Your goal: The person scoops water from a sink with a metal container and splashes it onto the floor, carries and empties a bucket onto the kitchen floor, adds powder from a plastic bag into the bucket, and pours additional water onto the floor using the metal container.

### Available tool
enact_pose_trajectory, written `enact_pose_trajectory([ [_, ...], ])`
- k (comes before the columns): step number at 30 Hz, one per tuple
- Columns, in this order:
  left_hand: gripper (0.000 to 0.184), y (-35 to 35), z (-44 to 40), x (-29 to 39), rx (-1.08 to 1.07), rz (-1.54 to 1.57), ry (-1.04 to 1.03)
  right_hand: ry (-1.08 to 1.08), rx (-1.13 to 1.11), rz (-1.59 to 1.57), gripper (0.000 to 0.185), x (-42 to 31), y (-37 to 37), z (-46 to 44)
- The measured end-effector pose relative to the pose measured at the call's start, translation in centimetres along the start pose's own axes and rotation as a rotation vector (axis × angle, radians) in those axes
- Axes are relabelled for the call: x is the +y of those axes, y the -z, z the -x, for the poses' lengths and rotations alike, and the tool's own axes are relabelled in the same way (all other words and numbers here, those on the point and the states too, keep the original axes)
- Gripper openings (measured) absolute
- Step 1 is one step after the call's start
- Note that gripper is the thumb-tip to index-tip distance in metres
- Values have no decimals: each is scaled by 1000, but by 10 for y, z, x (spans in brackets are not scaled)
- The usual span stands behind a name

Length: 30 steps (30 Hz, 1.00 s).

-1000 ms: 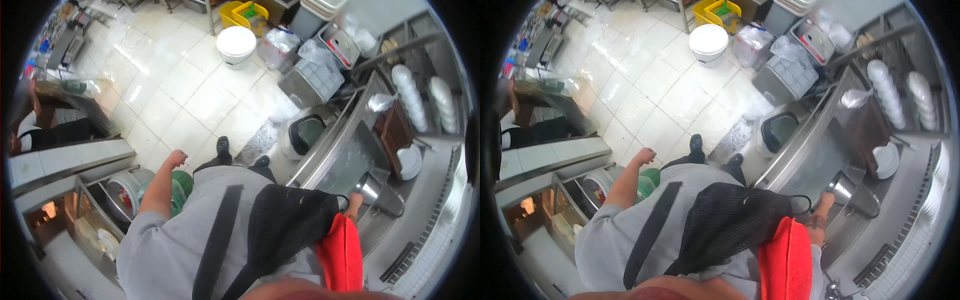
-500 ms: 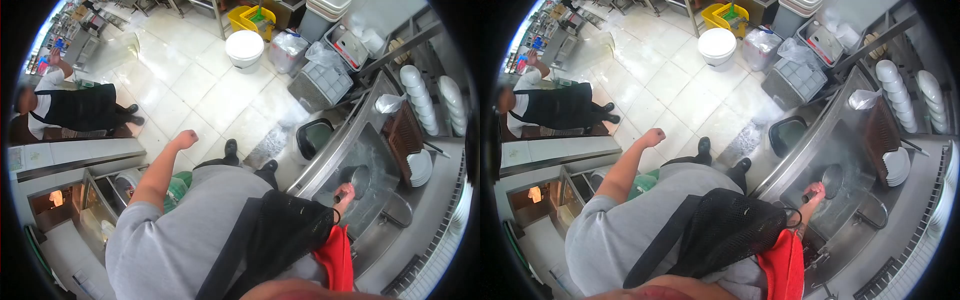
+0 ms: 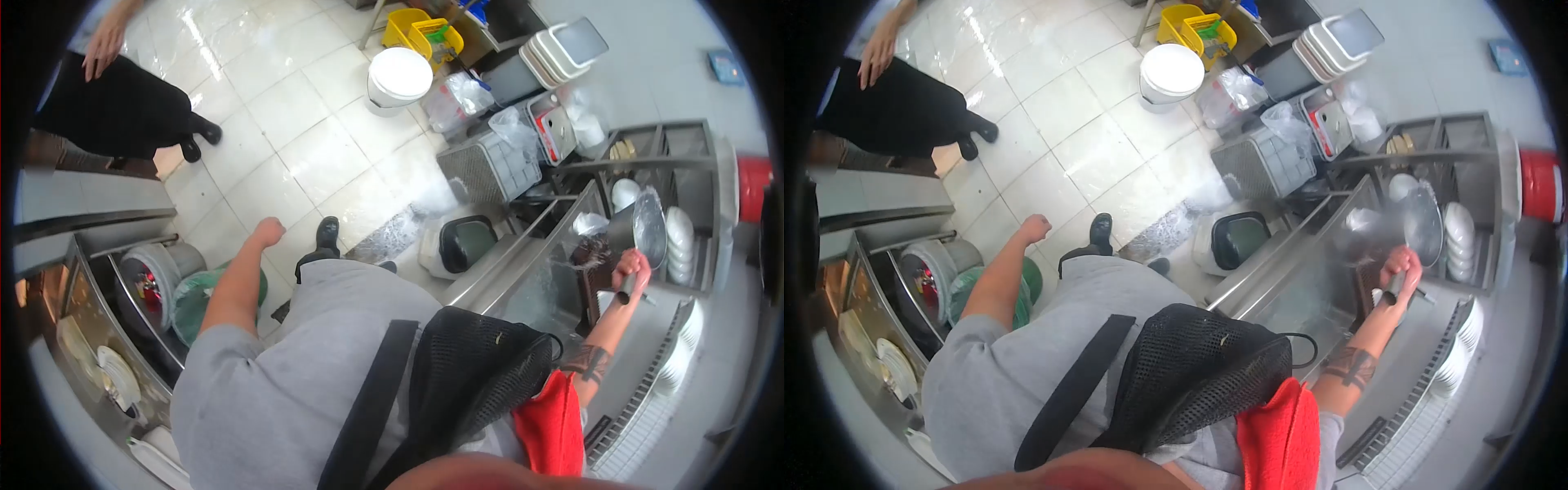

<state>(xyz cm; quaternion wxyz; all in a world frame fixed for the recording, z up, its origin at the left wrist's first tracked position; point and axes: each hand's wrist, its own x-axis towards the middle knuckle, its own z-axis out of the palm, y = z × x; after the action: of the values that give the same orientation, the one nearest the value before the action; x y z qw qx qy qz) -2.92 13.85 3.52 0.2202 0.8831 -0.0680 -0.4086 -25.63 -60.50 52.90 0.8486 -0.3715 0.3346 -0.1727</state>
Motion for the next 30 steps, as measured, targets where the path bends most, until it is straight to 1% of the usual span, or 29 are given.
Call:
enact_pose_trajectory([
  [1, 32, -5, 1, -8, 0, 26, 5, 5, -28, 95, 18, -14, -18, -17],
  [2, 31, -10, 0, -16, 36, 124, 15, 11, -56, 191, 19, -26, -37, -36],
  [3, 30, -17, 1, -26, 68, 220, 27, -46, -65, 179, 20, -35, -63, -51],
  [7, 29, -41, 9, -75, 89, 338, 118, -100, -101, 337, 21, -45, -145, -118],
  [9, 29, -56, 18, -104, 9, 257, 161, -11, 17, 555, 22, -39, -182, -150],
  [10, 29, -62, 23, -115, 7, 264, 170, -20, 13, 561, 22, -34, -203, -163],
  [12, 25, -75, 39, -140, -20, 402, 298, -171, 212, 579, 23, -20, -241, -190],
  [13, 25, -88, 45, -160, -20, 403, 311, -143, 202, 689, 22, -14, -250, -208],
  [14, 23, -104, 47, -180, 6, 289, 161, -111, 194, 795, 22, -8, -260, -223],
  [15, 22, -103, 53, -182, 13, 226, 89, -56, 255, 875, 23, 7, -278, -227],
  [16, 21, -101, 61, -182, 23, 162, 17, -173, 243, 984, 25, 0, -279, -255],
  [17, 20, -87, 74, -161, -3, 403, 261, -149, 170, 1204, 26, -9, -273, -290],
  [18, 19, -73, 87, -138, -28, 641, 509, -74, 196, 1307, 25, 2, -282, -296],
  [19, 19, -68, 91, -129, -28, 632, 521, 65, 228, 1434, 19, 14, -293, -300],
  [20, 20, -64, 94, -122, -28, 627, 516, 52, 223, 1429, 19, 24, -303, -304],
  [22, 22, -54, 97, -105, -27, 613, 517, 351, 308, 1712, 18, 36, -319, -311],
  [24, 24, -43, 95, -86, 17, 530, 420, 576, 383, 1974, 26, 34, -325, -319],
  [25, 24, -40, 90, -83, 18, 520, 423, 590, 388, 2147, 30, 28, -326, -316],
  [26, 25, -36, 82, -78, 27, 471, 361, 582, 393, 2139, 30, 22, -311, -315],
  [27, 26, -33, 75, -72, 35, 421, 296, 936, 464, 2132, 30, 17, -294, -306],
  [28, 26, -31, 69, -67, 31, 406, 288, 1291, 541, 2091, 30, 11, -270, -294],
  [29, 27, -27, 59, -61, 35, 433, 284, 1284, 566, 2085, 30, 8, -241, -272],
  [30, 28, -22, 49, -55, 42, 466, 277, 1157, 691, 2028, 36, 10, -209, -238],
])
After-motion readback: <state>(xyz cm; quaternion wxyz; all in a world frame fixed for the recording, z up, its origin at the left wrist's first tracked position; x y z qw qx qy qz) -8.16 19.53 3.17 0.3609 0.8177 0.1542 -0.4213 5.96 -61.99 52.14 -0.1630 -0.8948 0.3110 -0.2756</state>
